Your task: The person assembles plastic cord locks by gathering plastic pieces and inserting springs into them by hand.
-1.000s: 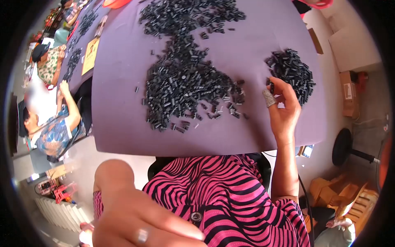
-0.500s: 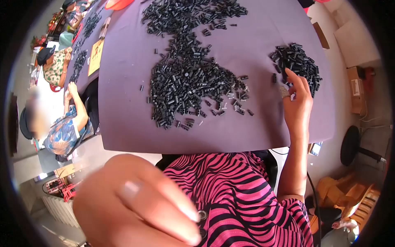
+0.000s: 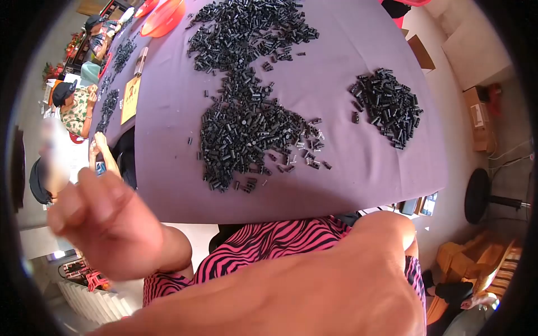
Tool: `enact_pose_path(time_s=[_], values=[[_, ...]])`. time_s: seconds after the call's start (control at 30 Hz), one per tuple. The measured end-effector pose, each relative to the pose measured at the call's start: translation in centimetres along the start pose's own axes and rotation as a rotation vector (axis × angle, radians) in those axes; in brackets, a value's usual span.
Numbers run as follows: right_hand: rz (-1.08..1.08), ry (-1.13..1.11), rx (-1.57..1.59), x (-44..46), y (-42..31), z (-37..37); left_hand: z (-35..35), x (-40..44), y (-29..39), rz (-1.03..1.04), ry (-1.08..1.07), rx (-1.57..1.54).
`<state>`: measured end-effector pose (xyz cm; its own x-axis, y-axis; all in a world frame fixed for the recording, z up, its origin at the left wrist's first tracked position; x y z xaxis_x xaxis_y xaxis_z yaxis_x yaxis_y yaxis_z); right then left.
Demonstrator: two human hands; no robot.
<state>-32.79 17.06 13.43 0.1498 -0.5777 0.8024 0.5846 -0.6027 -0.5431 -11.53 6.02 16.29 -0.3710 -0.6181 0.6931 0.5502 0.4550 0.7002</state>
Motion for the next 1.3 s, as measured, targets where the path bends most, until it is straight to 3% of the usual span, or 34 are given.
enact_pose_path(time_s=[0.1,0.43,0.7,1.03,1.13,1.27,1.3], values=[[-0.113,0.013,-0.043,0.0,-0.9,0.8,-0.2,-1.0,-2.1,-0.005,0.01,0.193],[-0.662,0.241,-0.447,0.0,-2.8,2.9,-3.0,-6.3,-5.8,-0.368,0.124,0.078],[-0.83,0.278,-0.59,1.3,-2.4,3.7,-3.3,-8.0,-6.5,-0.484,0.177,0.122],[-1.065,0.336,-0.514,0.4,0.9,4.0,-3.1,-8.4,-7.2,-0.534,0.211,0.12],[-0.974,0.378,-0.377,0.4,2.3,3.1,-3.1,-8.4,-7.2,-0.571,0.25,0.17],[-0.109,0.314,-0.137,2.0,0.1,1.8,-3.5,-8.9,-7.6,-0.573,0.252,0.111],[-0.022,0.302,-0.141,2.3,-0.9,2.0,-3.5,-8.8,-7.7,-0.564,0.245,0.106]])
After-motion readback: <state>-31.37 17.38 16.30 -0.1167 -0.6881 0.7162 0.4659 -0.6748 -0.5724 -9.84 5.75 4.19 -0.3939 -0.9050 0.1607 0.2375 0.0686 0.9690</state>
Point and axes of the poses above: each hand's wrist, its own x-axis towards the middle knuckle, its own z-axis out of the palm, y = z × x, the point moved 1 cm from there along x, towards the middle knuckle, and after that the axes turned 2 degrees about z, right-handed, at the moved point
